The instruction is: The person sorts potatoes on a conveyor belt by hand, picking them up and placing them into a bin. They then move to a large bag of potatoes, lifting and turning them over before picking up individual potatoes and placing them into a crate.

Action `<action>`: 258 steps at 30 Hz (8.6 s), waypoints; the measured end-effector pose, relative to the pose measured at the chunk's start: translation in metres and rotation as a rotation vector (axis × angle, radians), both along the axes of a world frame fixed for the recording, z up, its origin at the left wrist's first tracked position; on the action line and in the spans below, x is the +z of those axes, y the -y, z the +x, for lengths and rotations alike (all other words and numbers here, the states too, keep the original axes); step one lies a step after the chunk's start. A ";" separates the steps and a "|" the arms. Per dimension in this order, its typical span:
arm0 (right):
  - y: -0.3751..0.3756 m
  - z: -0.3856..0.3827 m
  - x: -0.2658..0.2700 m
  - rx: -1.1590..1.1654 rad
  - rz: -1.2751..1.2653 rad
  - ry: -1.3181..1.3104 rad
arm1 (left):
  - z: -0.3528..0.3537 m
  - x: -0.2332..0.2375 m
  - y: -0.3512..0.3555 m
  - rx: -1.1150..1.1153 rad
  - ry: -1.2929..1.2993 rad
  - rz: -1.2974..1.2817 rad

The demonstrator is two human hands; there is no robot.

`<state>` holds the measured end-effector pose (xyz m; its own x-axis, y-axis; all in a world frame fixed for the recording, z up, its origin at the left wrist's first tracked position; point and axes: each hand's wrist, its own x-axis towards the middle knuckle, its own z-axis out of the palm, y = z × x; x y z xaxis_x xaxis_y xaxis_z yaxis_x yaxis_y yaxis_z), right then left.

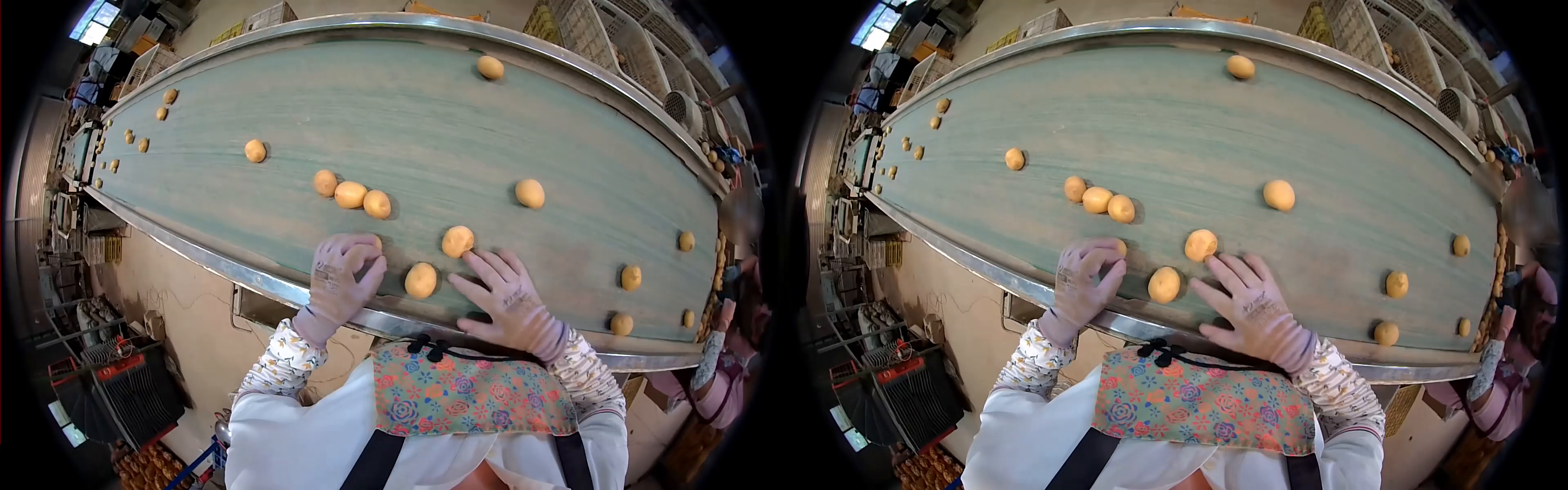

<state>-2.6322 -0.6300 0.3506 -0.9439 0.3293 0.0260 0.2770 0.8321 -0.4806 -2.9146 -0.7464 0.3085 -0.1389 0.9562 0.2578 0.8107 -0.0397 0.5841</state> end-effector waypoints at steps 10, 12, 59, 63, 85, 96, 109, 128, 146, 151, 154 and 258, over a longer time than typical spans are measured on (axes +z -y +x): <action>0.000 0.005 -0.002 -0.300 0.144 0.104 | -0.094 -0.022 -0.056 -0.041 -0.152 -0.161; -0.007 0.026 -0.035 -0.607 0.329 0.026 | -0.094 -0.014 -0.058 -0.041 -0.107 -0.289; 0.001 -0.051 0.009 -1.094 0.239 -0.224 | -0.154 0.037 0.000 -0.203 0.875 -0.689; -0.040 -0.075 0.006 -1.112 0.133 0.045 | -0.148 0.051 0.007 -0.414 0.725 -0.614; 0.305 0.220 -0.011 -2.415 0.642 -0.051 | -0.200 -0.009 0.043 -0.286 0.299 -0.303; 0.680 -0.061 -0.183 -3.874 0.841 -0.368 | -0.064 0.040 -0.043 -1.359 -0.121 0.181; 0.687 -0.091 -0.134 -3.656 0.157 -1.072 | -0.019 0.057 -0.032 -1.552 -0.137 0.189; 0.101 -0.023 0.028 -1.700 0.291 0.340 | -0.224 0.007 0.029 -0.488 0.049 -0.006; 0.690 -0.088 -0.161 -4.086 0.257 -0.900 | -0.214 -0.048 -0.011 -0.920 0.047 0.429; 0.513 0.086 -0.073 -2.986 0.299 -0.483 | -0.207 0.001 0.003 -0.842 0.024 0.306; 0.271 0.086 0.034 -2.270 0.730 -0.210 | -0.209 0.021 0.016 -0.736 0.035 0.194; -0.129 -0.285 0.209 -0.558 0.507 -0.185 | -0.370 0.161 0.060 0.265 0.966 -0.024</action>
